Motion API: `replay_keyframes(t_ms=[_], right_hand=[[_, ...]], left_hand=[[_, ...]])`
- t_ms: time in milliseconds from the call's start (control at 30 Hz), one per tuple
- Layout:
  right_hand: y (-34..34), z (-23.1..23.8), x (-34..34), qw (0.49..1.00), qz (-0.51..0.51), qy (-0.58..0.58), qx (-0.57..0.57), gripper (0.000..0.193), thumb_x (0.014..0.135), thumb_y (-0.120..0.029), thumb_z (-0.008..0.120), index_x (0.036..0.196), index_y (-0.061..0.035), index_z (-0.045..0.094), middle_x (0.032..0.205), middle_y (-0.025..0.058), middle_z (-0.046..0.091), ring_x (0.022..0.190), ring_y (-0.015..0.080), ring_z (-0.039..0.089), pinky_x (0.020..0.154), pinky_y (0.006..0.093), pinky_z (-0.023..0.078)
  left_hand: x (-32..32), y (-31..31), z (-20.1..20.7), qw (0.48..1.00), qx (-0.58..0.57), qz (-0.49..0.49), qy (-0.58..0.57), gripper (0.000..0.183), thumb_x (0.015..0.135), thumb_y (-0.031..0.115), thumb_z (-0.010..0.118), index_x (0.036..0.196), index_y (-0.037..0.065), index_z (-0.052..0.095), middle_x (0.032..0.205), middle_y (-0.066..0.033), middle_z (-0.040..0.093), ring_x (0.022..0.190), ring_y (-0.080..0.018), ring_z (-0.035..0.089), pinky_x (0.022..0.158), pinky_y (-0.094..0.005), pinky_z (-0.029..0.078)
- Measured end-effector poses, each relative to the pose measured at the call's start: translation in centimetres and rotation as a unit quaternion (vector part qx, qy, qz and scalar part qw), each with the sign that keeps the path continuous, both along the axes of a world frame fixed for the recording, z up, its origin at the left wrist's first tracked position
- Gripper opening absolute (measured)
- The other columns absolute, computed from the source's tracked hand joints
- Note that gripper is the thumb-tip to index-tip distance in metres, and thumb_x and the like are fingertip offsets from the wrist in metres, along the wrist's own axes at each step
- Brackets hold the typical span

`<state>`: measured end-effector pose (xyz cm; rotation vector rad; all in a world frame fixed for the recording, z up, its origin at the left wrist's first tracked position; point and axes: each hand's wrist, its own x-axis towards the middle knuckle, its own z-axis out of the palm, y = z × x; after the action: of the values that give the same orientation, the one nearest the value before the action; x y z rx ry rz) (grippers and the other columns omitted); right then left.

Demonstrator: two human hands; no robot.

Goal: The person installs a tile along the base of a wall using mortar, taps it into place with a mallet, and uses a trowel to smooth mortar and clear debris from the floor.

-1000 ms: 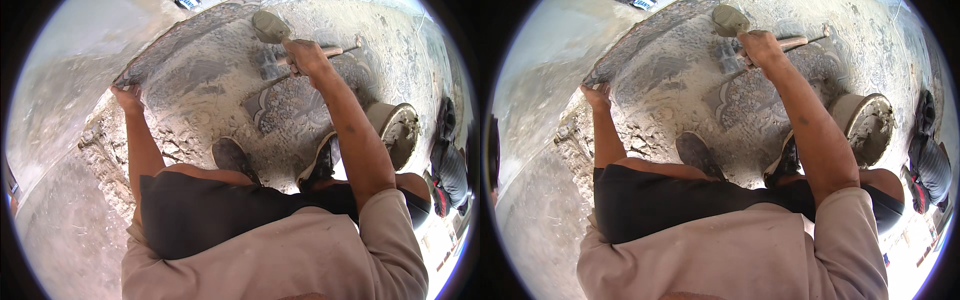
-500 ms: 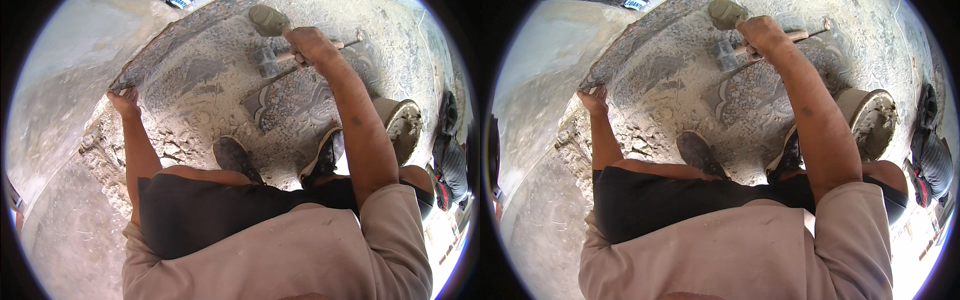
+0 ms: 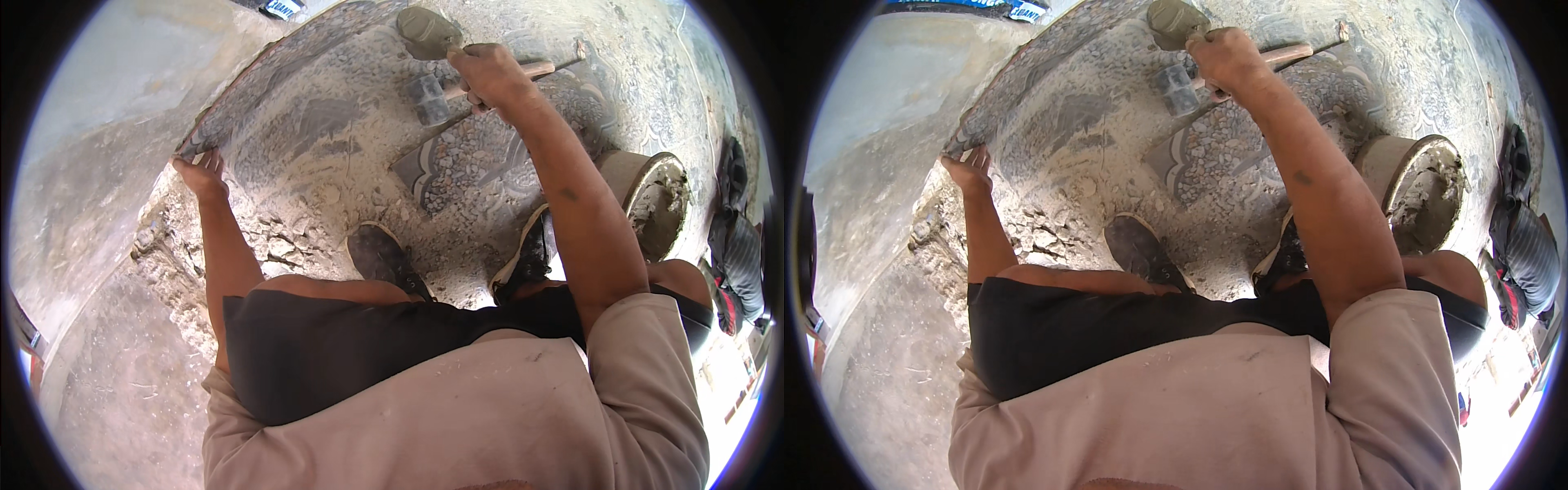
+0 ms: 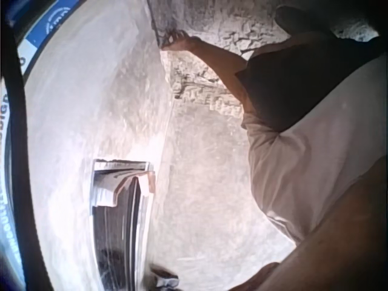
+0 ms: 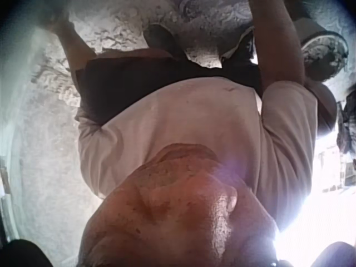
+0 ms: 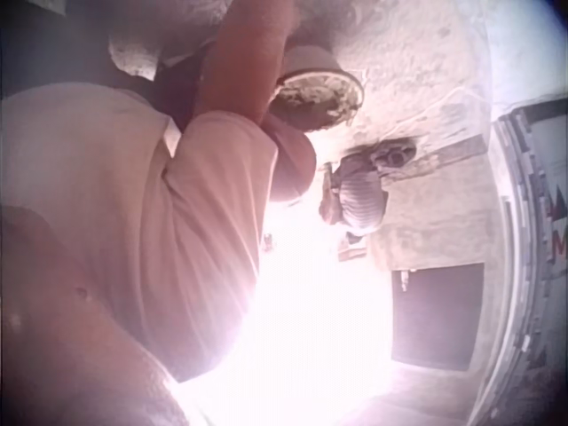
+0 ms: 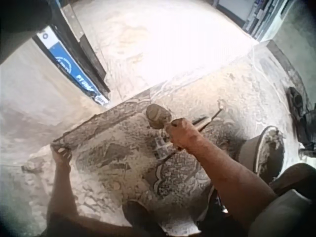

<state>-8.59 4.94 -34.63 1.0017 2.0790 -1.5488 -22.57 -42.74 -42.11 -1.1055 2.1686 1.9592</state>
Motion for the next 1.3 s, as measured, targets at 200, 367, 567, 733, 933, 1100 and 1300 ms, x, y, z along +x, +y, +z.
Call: replay_keyframes(t_ms=[200, 367, 567, 733, 933, 1100, 1300], right_hand=[[0.2, -1.7, 2.2, 0.998, -0.002, 0.060, -0.037, 0.040, 0.098, -0.036, 0.061, 0.101, 0.0041, 0.066, 0.068, 0.0054, 0.054, 0.052, 0.0144, 0.051, 0.046, 0.0340, 0.043], [1.5, -3.5, 3.2, 0.996, -0.012, 0.081, -0.037, 0.039, 0.096, -0.032, 0.062, 0.108, 0.0054, 0.067, 0.068, 0.0069, 0.058, 0.051, 0.0166, 0.057, 0.050, 0.0363, 0.052], [2.9, 1.8, 0.2, 0.988, 0.134, 0.003, 0.072, 0.046, 0.101, -0.046, 0.055, 0.093, -0.0013, 0.064, 0.062, 0.0021, 0.049, 0.048, 0.0108, 0.045, 0.045, 0.0325, 0.041], [6.8, 3.0, -2.5, 0.983, 0.168, -0.042, 0.057, 0.045, 0.100, -0.045, 0.058, 0.091, -0.0020, 0.062, 0.058, -0.0001, 0.048, 0.042, 0.0103, 0.041, 0.042, 0.0319, 0.038], [8.6, 4.6, -4.5, 0.975, 0.170, -0.146, 0.006, 0.035, 0.096, -0.036, 0.062, 0.078, -0.0065, 0.060, 0.070, 0.0078, 0.059, 0.068, 0.0249, 0.057, 0.060, 0.0445, 0.045], [9.8, 5.6, -5.3, 0.961, 0.222, -0.154, 0.061, 0.040, 0.095, -0.047, 0.063, 0.094, -0.0079, 0.070, 0.075, 0.0082, 0.060, 0.064, 0.0215, 0.052, 0.058, 0.0443, 0.044], [11.3, 5.0, -6.1, 0.947, 0.272, -0.153, 0.080, 0.046, 0.094, -0.051, 0.064, 0.109, -0.0080, 0.071, 0.085, 0.0116, 0.064, 0.068, 0.0223, 0.055, 0.061, 0.0434, 0.045]], left_hand=[[-0.4, -0.7, -0.1, 1.000, -0.004, -0.019, 0.000, 0.080, 0.099, 0.069, 0.026, 0.150, 0.007, 0.032, 0.135, -0.0285, 0.055, 0.114, -0.0388, 0.063, 0.104, -0.0533, 0.044], [-0.6, 0.1, 0.0, 1.000, -0.006, -0.016, -0.006, 0.080, 0.098, 0.069, 0.026, 0.151, 0.009, 0.029, 0.134, -0.0283, 0.056, 0.115, -0.0384, 0.063, 0.104, -0.0532, 0.044], [-0.4, -1.0, 0.1, 1.000, -0.006, -0.003, -0.006, 0.075, 0.098, 0.067, 0.029, 0.145, 0.009, 0.038, 0.132, -0.0280, 0.056, 0.112, -0.0364, 0.064, 0.099, -0.0505, 0.046], [-0.4, 0.0, 0.2, 1.000, -0.010, -0.007, -0.001, 0.073, 0.098, 0.066, 0.029, 0.145, 0.011, 0.037, 0.130, -0.0264, 0.057, 0.109, -0.0363, 0.065, 0.097, -0.0488, 0.048], [-0.3, -0.4, 0.1, 1.000, -0.011, -0.002, -0.001, 0.074, 0.097, 0.065, 0.030, 0.147, 0.011, 0.036, 0.128, -0.0258, 0.059, 0.107, -0.0363, 0.066, 0.097, -0.0487, 0.048], [-0.3, -0.3, 0.1, 1.000, -0.017, -0.006, 0.000, 0.075, 0.097, 0.067, 0.030, 0.147, 0.011, 0.036, 0.129, -0.0254, 0.059, 0.108, -0.0367, 0.066, 0.097, -0.0496, 0.048], [-0.3, -0.4, 0.2, 1.000, -0.014, -0.018, -0.001, 0.076, 0.098, 0.067, 0.028, 0.149, 0.011, 0.034, 0.129, -0.0255, 0.060, 0.108, -0.0380, 0.067, 0.100, -0.0521, 0.046]])
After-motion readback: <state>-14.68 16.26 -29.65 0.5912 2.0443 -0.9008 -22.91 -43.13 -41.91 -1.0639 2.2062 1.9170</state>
